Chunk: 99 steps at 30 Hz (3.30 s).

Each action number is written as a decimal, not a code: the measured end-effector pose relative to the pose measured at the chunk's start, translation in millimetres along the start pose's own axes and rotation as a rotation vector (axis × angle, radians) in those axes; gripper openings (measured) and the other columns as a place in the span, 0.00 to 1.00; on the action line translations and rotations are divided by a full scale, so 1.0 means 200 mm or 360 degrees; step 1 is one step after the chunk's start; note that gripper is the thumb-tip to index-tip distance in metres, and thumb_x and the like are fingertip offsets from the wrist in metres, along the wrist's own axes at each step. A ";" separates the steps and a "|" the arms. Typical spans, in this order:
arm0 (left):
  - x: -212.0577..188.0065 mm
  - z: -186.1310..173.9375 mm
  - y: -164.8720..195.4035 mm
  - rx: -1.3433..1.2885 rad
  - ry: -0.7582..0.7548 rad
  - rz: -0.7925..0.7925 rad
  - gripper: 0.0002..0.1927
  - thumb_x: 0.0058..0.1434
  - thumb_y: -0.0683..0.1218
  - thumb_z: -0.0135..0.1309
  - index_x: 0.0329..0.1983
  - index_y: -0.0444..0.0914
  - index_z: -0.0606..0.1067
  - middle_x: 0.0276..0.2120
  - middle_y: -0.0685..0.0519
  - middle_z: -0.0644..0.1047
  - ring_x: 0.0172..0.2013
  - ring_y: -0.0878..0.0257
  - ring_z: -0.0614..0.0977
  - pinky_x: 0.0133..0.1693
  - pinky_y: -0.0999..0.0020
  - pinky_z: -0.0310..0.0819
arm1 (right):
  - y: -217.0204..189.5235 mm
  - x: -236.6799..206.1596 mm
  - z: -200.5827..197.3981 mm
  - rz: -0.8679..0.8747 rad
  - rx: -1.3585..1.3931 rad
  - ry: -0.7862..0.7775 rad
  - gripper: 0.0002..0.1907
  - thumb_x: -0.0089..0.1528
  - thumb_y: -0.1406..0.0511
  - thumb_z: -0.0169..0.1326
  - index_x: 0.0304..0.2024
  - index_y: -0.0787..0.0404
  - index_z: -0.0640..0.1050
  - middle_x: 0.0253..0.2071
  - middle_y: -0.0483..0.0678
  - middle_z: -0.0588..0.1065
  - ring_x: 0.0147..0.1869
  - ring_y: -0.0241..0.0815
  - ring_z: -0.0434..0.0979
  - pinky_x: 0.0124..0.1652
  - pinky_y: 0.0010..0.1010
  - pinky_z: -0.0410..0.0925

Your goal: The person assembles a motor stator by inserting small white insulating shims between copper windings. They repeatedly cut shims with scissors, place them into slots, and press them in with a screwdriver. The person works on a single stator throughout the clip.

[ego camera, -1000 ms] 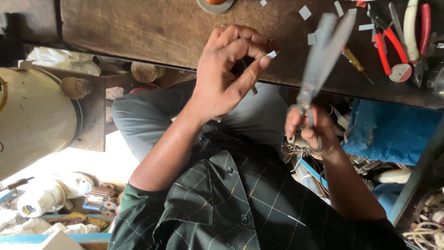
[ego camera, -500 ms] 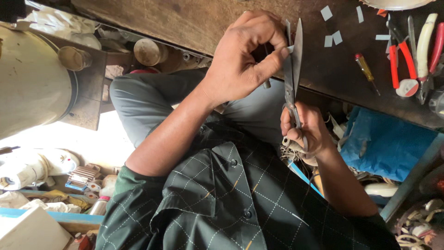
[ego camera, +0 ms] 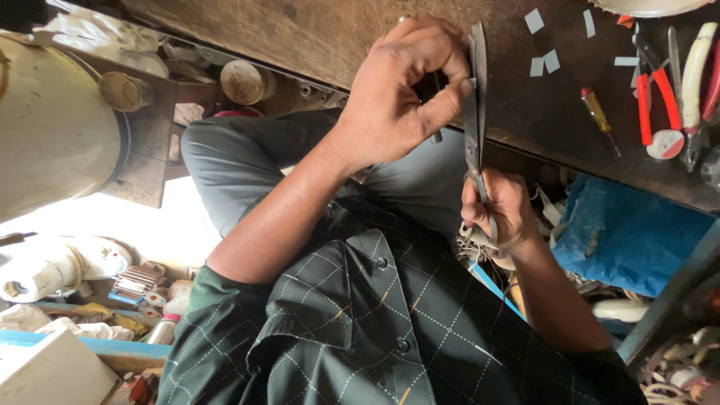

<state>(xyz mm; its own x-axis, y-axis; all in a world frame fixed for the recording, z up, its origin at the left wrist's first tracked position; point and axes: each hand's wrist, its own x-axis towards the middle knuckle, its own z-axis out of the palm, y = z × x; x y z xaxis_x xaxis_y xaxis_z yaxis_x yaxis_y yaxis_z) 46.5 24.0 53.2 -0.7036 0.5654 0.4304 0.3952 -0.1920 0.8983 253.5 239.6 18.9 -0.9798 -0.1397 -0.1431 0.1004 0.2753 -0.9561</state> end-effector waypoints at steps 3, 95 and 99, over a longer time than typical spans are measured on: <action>0.00 -0.01 0.02 0.0000 0.0000 0.0000 0.03 0.63 0.40 0.59 0.37 0.38 0.75 0.41 0.53 0.79 0.51 0.55 0.79 0.57 0.62 0.70 | 0.04 -0.01 0.01 0.0026 0.0074 0.0051 0.19 0.65 0.53 0.59 0.34 0.60 0.71 0.24 0.42 0.71 0.24 0.29 0.73 0.26 0.21 0.66; -0.11 -0.07 -0.19 0.0115 0.0047 0.0103 0.24 0.58 0.49 0.74 0.55 0.39 0.80 0.49 0.50 0.82 0.59 0.51 0.79 0.63 0.58 0.73 | -0.26 0.64 -0.01 -0.1490 -0.1433 0.0744 0.03 0.65 0.70 0.59 0.39 0.59 0.77 0.37 0.47 0.78 0.39 0.47 0.79 0.39 0.34 0.74; -0.10 -0.07 -0.19 0.0136 0.0043 0.0120 0.24 0.58 0.49 0.74 0.55 0.39 0.80 0.50 0.50 0.82 0.59 0.51 0.79 0.64 0.58 0.72 | -0.27 0.64 -0.02 -0.1518 -0.1475 0.0741 0.03 0.64 0.71 0.60 0.38 0.59 0.78 0.37 0.47 0.77 0.39 0.47 0.79 0.39 0.33 0.74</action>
<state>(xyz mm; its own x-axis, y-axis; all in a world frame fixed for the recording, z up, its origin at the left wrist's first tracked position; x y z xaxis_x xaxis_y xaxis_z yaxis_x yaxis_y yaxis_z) 38.2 8.5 11.2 -0.6850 0.5300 0.4999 0.4959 -0.1635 0.8528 121.0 211.5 52.9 -0.5908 -0.3524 0.7258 -0.5952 0.7977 -0.0971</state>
